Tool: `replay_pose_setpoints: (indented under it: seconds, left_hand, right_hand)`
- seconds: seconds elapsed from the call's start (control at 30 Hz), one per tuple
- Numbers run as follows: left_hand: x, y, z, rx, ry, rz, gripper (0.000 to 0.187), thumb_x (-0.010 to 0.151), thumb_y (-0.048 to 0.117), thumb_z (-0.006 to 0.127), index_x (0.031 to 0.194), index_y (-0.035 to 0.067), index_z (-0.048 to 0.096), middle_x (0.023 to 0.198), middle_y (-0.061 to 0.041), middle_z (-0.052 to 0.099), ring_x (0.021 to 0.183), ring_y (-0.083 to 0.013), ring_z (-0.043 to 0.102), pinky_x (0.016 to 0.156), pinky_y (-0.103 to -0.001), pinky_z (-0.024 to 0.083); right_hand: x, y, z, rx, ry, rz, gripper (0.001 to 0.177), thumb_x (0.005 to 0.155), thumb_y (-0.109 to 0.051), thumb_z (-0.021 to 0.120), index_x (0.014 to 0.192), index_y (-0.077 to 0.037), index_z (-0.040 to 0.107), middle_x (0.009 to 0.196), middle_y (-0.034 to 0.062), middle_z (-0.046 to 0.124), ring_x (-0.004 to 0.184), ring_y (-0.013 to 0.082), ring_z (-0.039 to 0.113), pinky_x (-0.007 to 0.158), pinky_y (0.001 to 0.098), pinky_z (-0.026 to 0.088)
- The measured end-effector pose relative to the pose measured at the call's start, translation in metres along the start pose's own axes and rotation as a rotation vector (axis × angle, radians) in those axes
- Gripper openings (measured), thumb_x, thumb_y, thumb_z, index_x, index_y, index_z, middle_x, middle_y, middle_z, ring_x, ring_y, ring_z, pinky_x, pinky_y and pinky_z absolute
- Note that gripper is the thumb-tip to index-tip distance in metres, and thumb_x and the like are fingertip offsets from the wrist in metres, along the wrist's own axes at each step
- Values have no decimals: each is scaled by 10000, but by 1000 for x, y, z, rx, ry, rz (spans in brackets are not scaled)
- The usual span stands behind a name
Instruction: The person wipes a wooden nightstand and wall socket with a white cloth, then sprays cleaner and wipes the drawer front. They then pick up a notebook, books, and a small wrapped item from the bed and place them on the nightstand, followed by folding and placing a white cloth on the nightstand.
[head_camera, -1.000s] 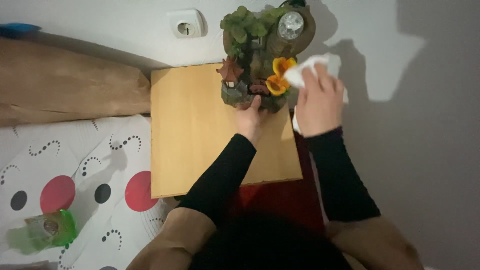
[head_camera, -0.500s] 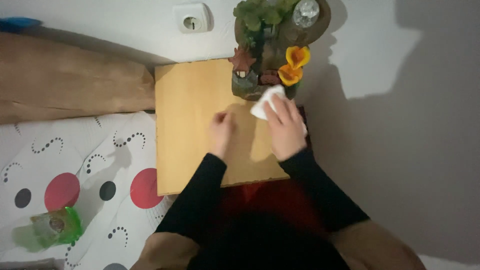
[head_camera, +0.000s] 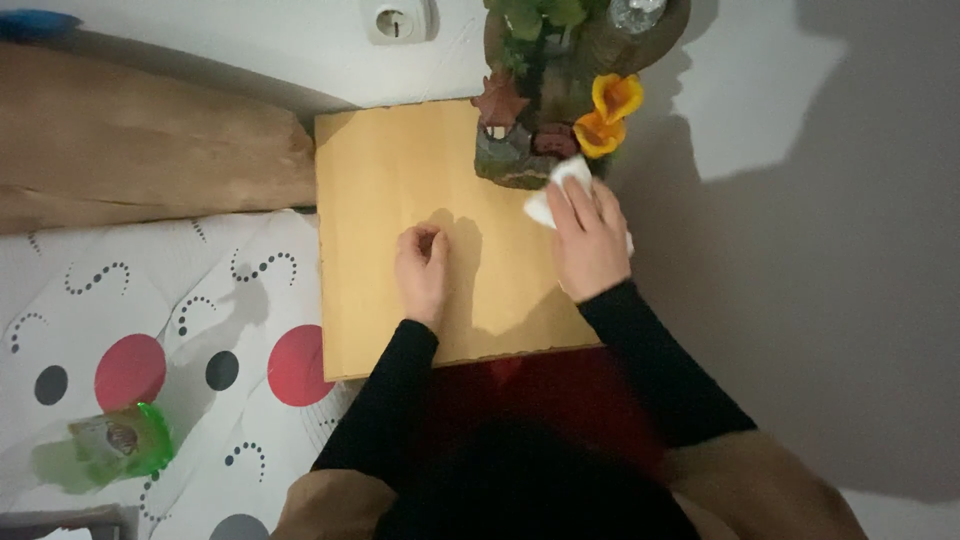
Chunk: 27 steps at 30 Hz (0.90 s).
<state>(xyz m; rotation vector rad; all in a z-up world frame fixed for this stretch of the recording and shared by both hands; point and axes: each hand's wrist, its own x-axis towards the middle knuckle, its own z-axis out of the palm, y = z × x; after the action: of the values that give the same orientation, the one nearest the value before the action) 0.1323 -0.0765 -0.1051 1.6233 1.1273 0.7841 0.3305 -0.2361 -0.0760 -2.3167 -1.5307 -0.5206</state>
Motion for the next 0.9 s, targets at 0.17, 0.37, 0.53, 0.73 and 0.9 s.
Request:
replay_pose_setpoints:
  seconds: [0.17,0.37,0.53,0.73,0.9]
  left_hand:
    - [-3,0,-1,82,14,28,172,1002,221,651,1113,90,672,1055,-121,653,1028,-296,680,898,-399,553]
    - [10,21,-1,0,-87,-34,283,1057,240,582,1270,61,635,1218,-170,626,1185,-334,639,951,-414,569]
    - [25,80,24,-219,-271,-9,635,1081,429,499,1505,-41,447,1539,-340,423,1468,-494,363,1225,-571,325]
    - [34,113,63,-681,-359,-82,662,1140,418,385,1659,83,146,1730,-176,73,1584,-381,108,1304,-497,162]
    - [64,90,63,-578,-434,-126,781,1106,584,381,1666,104,125,1729,-168,64,1587,-374,108,1322,-462,142]
  right_hand:
    - [28,-9,24,29,-97,39,574,1092,-93,457,1627,-221,297,1674,51,292,1517,374,250,1107,615,349]
    - [-48,31,41,168,-251,131,476,1020,-177,547,1492,-236,521,1547,21,484,1451,282,413,1169,502,367]
    - [-41,94,51,424,-35,620,484,931,-194,667,1410,-259,660,1317,80,662,1296,299,579,1124,415,429]
    - [1,83,45,963,-91,840,501,985,-200,668,1472,-155,558,1483,149,565,1403,350,488,1182,475,376]
    - [5,74,51,612,-196,674,527,1047,-185,574,1548,-56,470,1514,231,501,1433,382,428,1205,490,341]
